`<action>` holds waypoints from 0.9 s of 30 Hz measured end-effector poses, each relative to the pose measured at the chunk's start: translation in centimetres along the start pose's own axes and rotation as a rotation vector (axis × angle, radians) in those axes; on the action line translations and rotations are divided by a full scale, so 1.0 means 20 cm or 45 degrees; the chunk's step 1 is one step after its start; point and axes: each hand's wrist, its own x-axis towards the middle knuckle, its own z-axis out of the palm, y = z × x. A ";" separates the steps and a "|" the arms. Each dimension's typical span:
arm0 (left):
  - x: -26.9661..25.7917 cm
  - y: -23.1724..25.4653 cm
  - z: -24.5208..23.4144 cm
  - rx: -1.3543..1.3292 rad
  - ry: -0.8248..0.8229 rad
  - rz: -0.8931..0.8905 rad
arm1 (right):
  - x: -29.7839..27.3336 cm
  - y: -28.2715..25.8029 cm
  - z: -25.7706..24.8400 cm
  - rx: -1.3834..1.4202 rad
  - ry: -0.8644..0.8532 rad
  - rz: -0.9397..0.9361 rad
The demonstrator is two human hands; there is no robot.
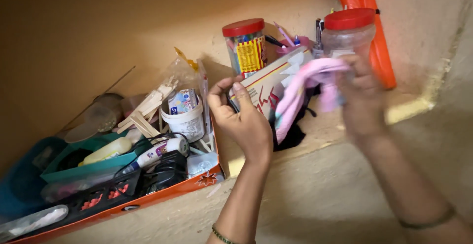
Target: The person organizes various items on a shelf and a box. They wipe a container with a cloth, move a rolled orange mat, and rearrange a box of miscellaneous items including wooden sticks and a small blue case.
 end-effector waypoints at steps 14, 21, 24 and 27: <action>-0.06 0.19 -0.23 -0.073 -0.060 0.125 | -0.21 0.03 0.31 -1.280 -0.042 -0.650; -0.12 0.38 -0.33 0.124 0.148 0.310 | -0.39 0.01 0.19 -0.873 -0.090 -0.070; -0.16 0.44 -0.37 0.209 0.163 0.330 | -0.43 0.05 0.11 -0.738 -0.185 -0.080; -0.18 0.45 -0.43 0.251 0.142 0.314 | -0.40 0.02 0.04 -0.240 0.405 0.148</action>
